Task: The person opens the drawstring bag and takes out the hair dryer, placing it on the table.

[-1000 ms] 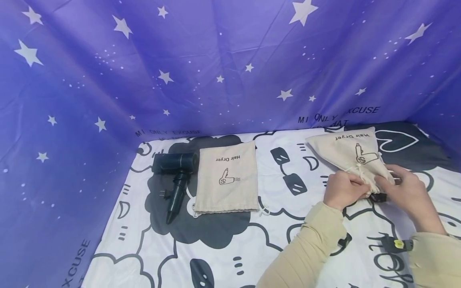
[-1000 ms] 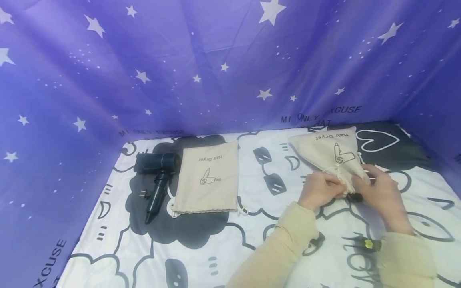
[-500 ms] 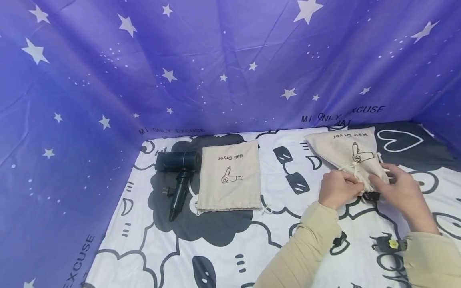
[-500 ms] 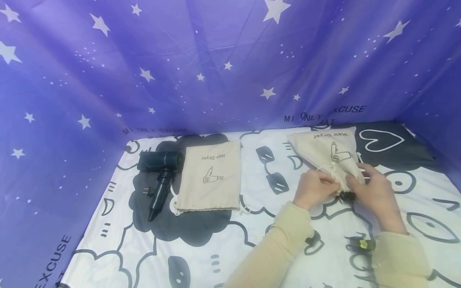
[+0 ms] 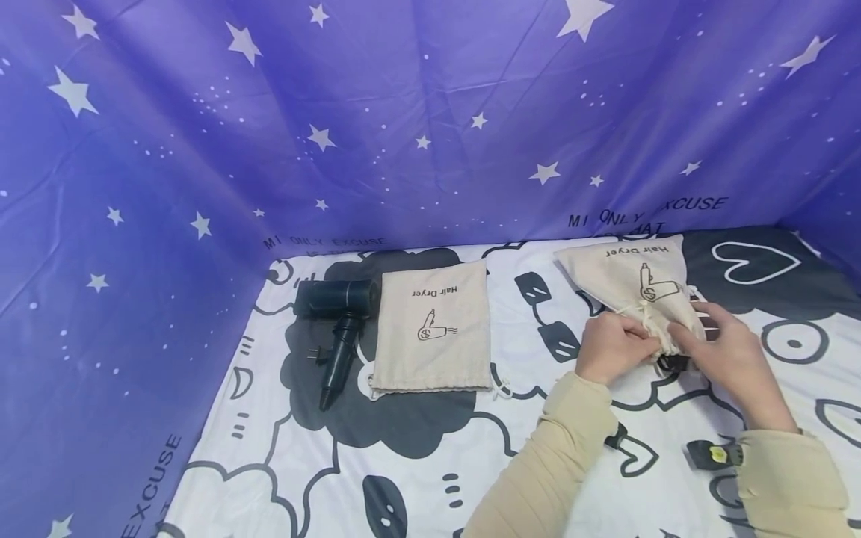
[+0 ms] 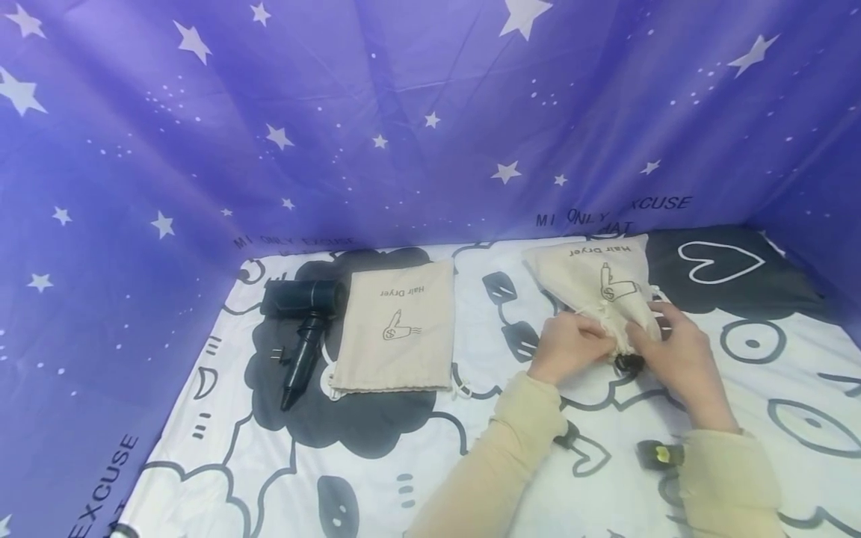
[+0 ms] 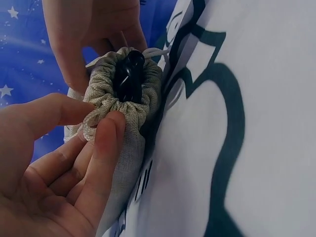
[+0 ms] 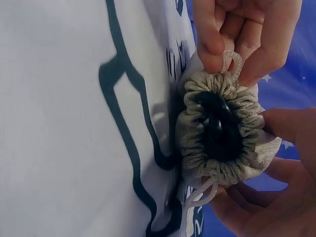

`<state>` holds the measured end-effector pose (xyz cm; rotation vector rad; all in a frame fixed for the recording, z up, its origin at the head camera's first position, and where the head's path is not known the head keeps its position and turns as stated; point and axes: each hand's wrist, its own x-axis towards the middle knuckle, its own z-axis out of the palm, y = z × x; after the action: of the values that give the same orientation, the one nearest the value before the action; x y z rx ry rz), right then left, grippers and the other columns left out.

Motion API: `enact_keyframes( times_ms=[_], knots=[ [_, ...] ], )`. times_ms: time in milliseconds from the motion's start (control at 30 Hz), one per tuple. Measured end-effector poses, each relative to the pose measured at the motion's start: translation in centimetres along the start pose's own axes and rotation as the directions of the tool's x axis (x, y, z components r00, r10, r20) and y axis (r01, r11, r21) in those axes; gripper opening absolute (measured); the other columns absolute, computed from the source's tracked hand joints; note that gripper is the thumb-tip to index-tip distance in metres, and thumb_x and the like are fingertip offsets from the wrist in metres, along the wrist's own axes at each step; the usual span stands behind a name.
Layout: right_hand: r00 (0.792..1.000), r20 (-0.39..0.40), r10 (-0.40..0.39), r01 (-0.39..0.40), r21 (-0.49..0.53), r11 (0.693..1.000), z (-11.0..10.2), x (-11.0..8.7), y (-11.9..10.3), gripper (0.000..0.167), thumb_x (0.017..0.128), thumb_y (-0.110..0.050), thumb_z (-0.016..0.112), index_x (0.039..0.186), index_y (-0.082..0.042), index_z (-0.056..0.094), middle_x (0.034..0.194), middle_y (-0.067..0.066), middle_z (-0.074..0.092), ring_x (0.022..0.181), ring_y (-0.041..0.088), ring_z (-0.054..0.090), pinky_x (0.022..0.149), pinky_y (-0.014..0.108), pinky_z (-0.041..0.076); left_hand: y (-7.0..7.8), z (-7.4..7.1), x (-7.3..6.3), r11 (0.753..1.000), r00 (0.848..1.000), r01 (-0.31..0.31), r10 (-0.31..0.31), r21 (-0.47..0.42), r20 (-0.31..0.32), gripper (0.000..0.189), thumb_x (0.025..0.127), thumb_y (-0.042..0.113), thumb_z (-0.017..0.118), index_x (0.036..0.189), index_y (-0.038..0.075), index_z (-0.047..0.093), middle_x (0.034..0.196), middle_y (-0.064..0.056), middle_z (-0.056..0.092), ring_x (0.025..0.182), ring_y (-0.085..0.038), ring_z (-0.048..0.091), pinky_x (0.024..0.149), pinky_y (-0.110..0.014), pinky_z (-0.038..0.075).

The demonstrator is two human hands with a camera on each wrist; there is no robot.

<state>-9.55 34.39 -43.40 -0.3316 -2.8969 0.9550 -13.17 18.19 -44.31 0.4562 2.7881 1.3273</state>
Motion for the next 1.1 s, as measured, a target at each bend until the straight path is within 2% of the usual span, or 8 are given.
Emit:
enact_keyframes(
  times_ms=[167,233,300,433,667,800,1000,1100],
  knots=[
    [1.0,0.019,0.002,-0.002,0.032,0.999,0.5,-0.1,-0.8,0.068,0.099,-0.037,0.055,0.144,0.009,0.036,0.131,0.042,0.047,0.112,0.057,0.052,0.08,0.058,0.045,-0.5,-0.6,-0.1,0.999,1.0,0.015,-0.014,-0.042,0.008,0.004,0.076,0.029,0.083,0.074,0.026,0.08,0.061,0.02,0.067,0.051,0.016,0.042,0.053,-0.002,0.035],
    [1.0,0.023,-0.012,0.011,0.037,0.999,0.6,0.0,-1.0,0.066,0.099,-0.037,0.055,0.143,0.008,0.037,0.13,0.041,0.048,0.111,0.056,0.053,0.077,0.054,0.047,-0.8,-0.8,0.0,0.998,1.0,0.012,-0.012,-0.058,0.007,0.004,0.076,0.027,0.082,0.074,0.025,0.08,0.061,0.019,0.068,0.05,0.016,0.043,0.053,-0.003,0.036],
    [0.999,0.017,-0.037,0.037,0.041,0.999,0.8,0.1,-1.3,0.064,0.099,-0.036,0.057,0.141,0.008,0.04,0.127,0.041,0.051,0.108,0.055,0.055,0.07,0.044,0.049,-1.0,-1.1,0.0,0.998,1.0,0.016,-0.015,-0.063,0.005,0.004,0.076,0.027,0.082,0.074,0.025,0.08,0.06,0.018,0.067,0.05,0.016,0.043,0.052,-0.003,0.036],
    [0.997,0.005,-0.071,0.07,0.036,0.997,1.1,0.1,-1.6,0.061,0.098,-0.033,0.059,0.139,0.01,0.043,0.118,0.041,0.056,0.101,0.053,0.059,0.063,0.03,0.043,-1.3,-1.7,-0.1,0.997,1.0,0.013,-0.014,-0.07,-0.002,0.003,0.076,0.025,0.081,0.073,0.024,0.08,0.06,0.017,0.067,0.05,0.014,0.043,0.052,-0.004,0.036],
    [0.996,0.004,-0.085,0.085,0.045,0.995,1.7,-0.1,-2.3,0.061,0.098,-0.033,0.059,0.139,0.009,0.044,0.127,0.04,0.052,0.103,0.053,0.06,0.066,0.032,0.043,-1.8,-2.3,-0.4,0.996,0.999,0.041,-0.041,-0.082,0.001,0.004,0.076,0.024,0.081,0.072,0.024,0.08,0.056,0.017,0.065,0.049,0.014,0.043,0.053,-0.004,0.036],
    [0.997,0.006,-0.08,0.08,0.046,0.996,2.0,-0.1,-2.8,0.062,0.098,-0.033,0.058,0.139,0.01,0.042,0.128,0.04,0.051,0.104,0.054,0.059,0.066,0.033,0.046,-2.1,-2.8,-0.5,0.997,1.0,0.027,-0.028,-0.07,-0.008,0.004,0.076,0.025,0.08,0.072,0.024,0.079,0.057,0.017,0.065,0.05,0.014,0.043,0.054,-0.003,0.036],
    [0.996,0.007,-0.085,0.085,0.042,0.996,2.4,-0.1,-3.5,0.062,0.098,-0.033,0.058,0.139,0.011,0.043,0.119,0.042,0.055,0.102,0.055,0.058,0.069,0.048,0.052,-2.4,-3.4,-0.8,0.996,1.0,0.028,-0.029,-0.086,-0.011,0.004,0.076,0.024,0.08,0.072,0.024,0.079,0.056,0.018,0.064,0.049,0.014,0.044,0.054,-0.004,0.037],
    [0.995,-0.001,-0.1,0.1,0.043,0.994,2.7,-0.1,-3.8,0.061,0.098,-0.033,0.059,0.138,0.01,0.044,0.115,0.042,0.058,0.101,0.053,0.06,0.069,0.046,0.051,-2.7,-3.6,-0.8,0.995,0.999,0.034,-0.036,-0.092,-0.014,0.003,0.076,0.023,0.08,0.072,0.024,0.079,0.056,0.018,0.064,0.05,0.014,0.045,0.055,-0.004,0.037]
  ],
)
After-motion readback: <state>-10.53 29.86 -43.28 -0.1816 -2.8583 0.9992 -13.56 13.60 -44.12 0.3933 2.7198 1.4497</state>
